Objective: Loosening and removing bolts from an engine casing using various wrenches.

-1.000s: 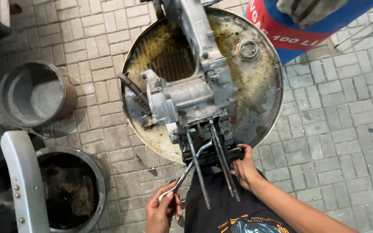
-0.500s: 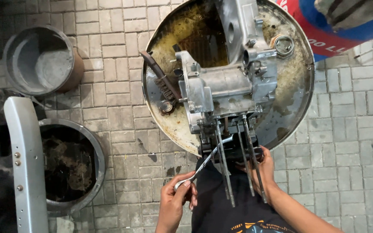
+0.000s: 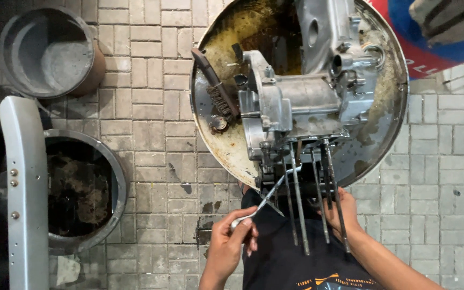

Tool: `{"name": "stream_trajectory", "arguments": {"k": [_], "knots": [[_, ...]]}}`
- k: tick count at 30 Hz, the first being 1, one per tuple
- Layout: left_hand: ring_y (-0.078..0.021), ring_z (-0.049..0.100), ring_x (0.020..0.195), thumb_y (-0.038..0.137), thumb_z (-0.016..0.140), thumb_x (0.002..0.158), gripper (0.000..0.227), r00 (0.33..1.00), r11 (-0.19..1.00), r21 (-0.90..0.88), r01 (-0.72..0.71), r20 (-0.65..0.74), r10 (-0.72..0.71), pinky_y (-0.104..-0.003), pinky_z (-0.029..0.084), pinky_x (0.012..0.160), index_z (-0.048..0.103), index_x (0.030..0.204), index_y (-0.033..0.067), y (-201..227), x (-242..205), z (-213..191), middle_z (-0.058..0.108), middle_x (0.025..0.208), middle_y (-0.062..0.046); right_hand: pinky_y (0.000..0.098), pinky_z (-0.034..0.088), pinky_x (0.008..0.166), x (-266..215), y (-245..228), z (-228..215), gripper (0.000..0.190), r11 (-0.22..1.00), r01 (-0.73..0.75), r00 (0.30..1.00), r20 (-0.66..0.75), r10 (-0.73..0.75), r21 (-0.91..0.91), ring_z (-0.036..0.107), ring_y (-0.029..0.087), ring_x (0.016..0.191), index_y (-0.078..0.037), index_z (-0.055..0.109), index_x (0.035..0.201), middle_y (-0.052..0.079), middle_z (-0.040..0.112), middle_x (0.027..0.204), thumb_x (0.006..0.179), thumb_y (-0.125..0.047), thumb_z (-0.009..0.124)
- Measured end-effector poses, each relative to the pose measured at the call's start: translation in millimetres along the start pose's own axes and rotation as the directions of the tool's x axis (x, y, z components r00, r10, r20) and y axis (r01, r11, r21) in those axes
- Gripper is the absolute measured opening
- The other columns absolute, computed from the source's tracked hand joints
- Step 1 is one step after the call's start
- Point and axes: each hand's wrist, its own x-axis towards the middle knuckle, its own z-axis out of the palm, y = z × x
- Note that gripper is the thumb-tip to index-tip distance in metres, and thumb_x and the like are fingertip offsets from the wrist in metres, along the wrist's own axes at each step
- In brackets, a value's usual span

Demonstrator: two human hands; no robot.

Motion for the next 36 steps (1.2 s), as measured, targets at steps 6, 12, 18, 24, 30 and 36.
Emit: {"name": "stream_trajectory", "arguments": {"k": [6, 12, 18, 24, 30, 36], "knots": [[-0.0144, 0.060, 0.051, 0.017, 0.061, 0.100, 0.035, 0.999, 0.999, 0.040, -0.007, 0.045, 0.006, -0.024, 0.045, 0.042, 0.072, 0.129, 0.0008, -4.5, 1.8, 13.2, 0.065, 0.072, -0.009, 0.0274, 0.058, 0.079, 27.6, 19.5, -47.2, 0.013, 0.972, 0.128, 0.944, 0.276, -0.180, 0.196, 0.066, 0.021, 0.088, 0.003, 0.058, 0.115, 0.014, 0.064, 0.094, 0.103, 0.003, 0.053], [-0.0151, 0.061, 0.049, 0.023, 0.060, 0.101, 0.036, 0.994, 0.994, 0.049, -0.097, 0.054, 0.094, -0.024, 0.045, 0.039, 0.072, 0.124, -0.0015, -13.8, 14.4, 7.7, 0.066, 0.069, -0.011, 0.0390, 0.059, 0.090, -56.1, -117.4, -60.0, 0.016, 0.954, 0.000, 0.998, 0.064, 0.020, -0.301, 0.074, 0.028, 0.094, 0.002, 0.067, 0.114, 0.024, 0.078, 0.094, 0.107, -0.009, 0.058], [-0.0198, 0.061, 0.046, 0.021, 0.058, 0.101, 0.034, 0.976, 0.976, 0.053, -0.212, -0.040, 0.214, -0.028, 0.044, 0.039, 0.072, 0.114, -0.0078, -18.8, 18.3, 14.3, 0.065, 0.065, -0.015, 0.0346, 0.028, 0.049, -15.0, -161.1, -208.3, 0.044, 0.919, 0.375, 0.860, 0.324, -0.395, 0.123, 0.027, 0.011, 0.049, 0.011, 0.049, 0.135, -0.005, 0.026, 0.063, 0.103, -0.019, 0.051], [-0.0210, 0.063, 0.053, 0.018, 0.050, 0.105, 0.033, 0.968, 0.979, 0.102, -0.176, -0.164, 0.191, -0.028, 0.048, 0.042, 0.069, 0.116, -0.0065, -20.1, 8.8, 27.7, 0.066, 0.069, -0.015, 0.0174, 0.020, 0.036, 31.6, -221.8, -232.8, 0.044, 0.914, -0.157, 0.649, 0.737, -0.189, 0.373, 0.026, -0.003, 0.043, 0.017, 0.055, 0.132, -0.011, 0.031, 0.058, 0.103, -0.016, 0.050], [-0.0228, 0.056, 0.058, 0.025, 0.054, 0.104, 0.036, 0.895, 0.944, 0.114, -0.310, -0.301, 0.330, -0.032, 0.048, 0.049, 0.068, 0.110, -0.0082, -40.3, 9.3, 57.5, 0.062, 0.073, -0.016, 0.0124, 0.015, 0.033, 43.7, -165.9, -165.7, 0.049, 0.850, -0.441, 0.640, 0.765, 0.074, 0.287, 0.018, -0.002, 0.044, 0.012, 0.054, 0.132, -0.009, 0.025, 0.057, 0.106, -0.028, 0.046], [-0.0174, 0.071, 0.088, 0.037, 0.057, 0.102, 0.038, 0.760, 0.875, 0.366, -0.316, -0.454, 0.465, -0.030, 0.053, 0.081, 0.074, 0.100, 0.0033, -67.2, 8.2, 85.5, 0.078, 0.093, -0.009, 0.0189, 0.016, 0.032, -7.1, -163.2, -140.0, 0.024, 0.899, -0.349, 0.842, 0.509, 0.178, 0.264, 0.022, 0.005, 0.042, -0.006, 0.052, 0.112, -0.002, 0.028, 0.062, 0.112, -0.029, 0.044]]}}
